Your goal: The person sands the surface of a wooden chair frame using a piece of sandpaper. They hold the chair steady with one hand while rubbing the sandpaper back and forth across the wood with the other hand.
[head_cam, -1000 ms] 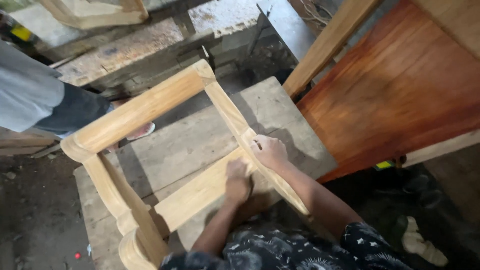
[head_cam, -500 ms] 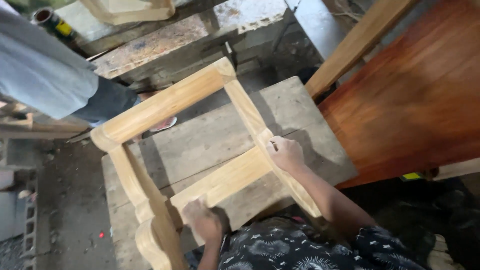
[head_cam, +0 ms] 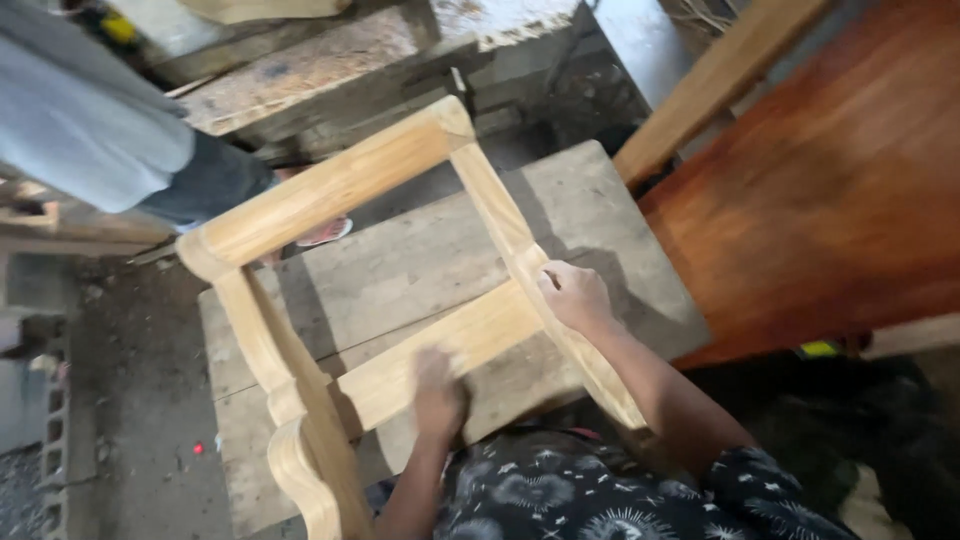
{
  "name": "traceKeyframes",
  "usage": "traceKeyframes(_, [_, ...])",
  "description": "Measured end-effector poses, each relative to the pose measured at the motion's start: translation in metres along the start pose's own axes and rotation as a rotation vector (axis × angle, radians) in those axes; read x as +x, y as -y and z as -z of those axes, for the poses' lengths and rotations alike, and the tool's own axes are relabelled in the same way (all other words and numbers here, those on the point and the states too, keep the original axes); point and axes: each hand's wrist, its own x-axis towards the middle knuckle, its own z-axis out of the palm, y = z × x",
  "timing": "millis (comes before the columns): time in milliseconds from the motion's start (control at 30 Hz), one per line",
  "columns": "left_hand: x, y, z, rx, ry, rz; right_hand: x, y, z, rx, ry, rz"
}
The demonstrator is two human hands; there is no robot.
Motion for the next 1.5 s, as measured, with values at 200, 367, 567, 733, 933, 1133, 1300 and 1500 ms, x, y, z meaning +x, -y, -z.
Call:
traceKeyframes(200, [-0.058,0.024,0.049,0.230,-0.342,0.588,0.001,0.009,-0.003,-0.115,0.014,-0.070])
traceKeyframes(367, [0.020,-0.008,-0.004,0.090,-0.014,0.282,-0.002,0.012,0.000,-0.109,-0.001,-0.067])
traceKeyframes(567, [0.118,-0.104,-0.035,0.072,0.027,-0.185,-0.005,0.005,0.002,0.025,0.006,-0.081])
traceKeyframes(733, [0.041,-0.048,0.008,-0.059,-0.206,-0.205,0.006,-0.011,-0.004,0.047,0.043,-0.060])
traceKeyframes(933, [-0.076,-0.002,0.069,0.178,-0.338,0.433,-0.002,0.008,-0.001,-0.083,0.003,-0.012])
traceKeyframes(1133, [0.003,-0.053,0.052,-0.078,-0.105,0.143,-0.004,0.014,-0.001,-0.149,-0.071,0.001])
traceKeyframes(1300, [0.110,-0.116,0.032,-0.422,-0.073,-0.363,-0.014,0.031,0.014,-0.096,0.008,-0.093])
traceKeyframes(1500, [0.095,-0.096,0.030,-0.157,0.154,-0.317,-0.007,0.012,0.004,-0.053,-0.013,-0.028])
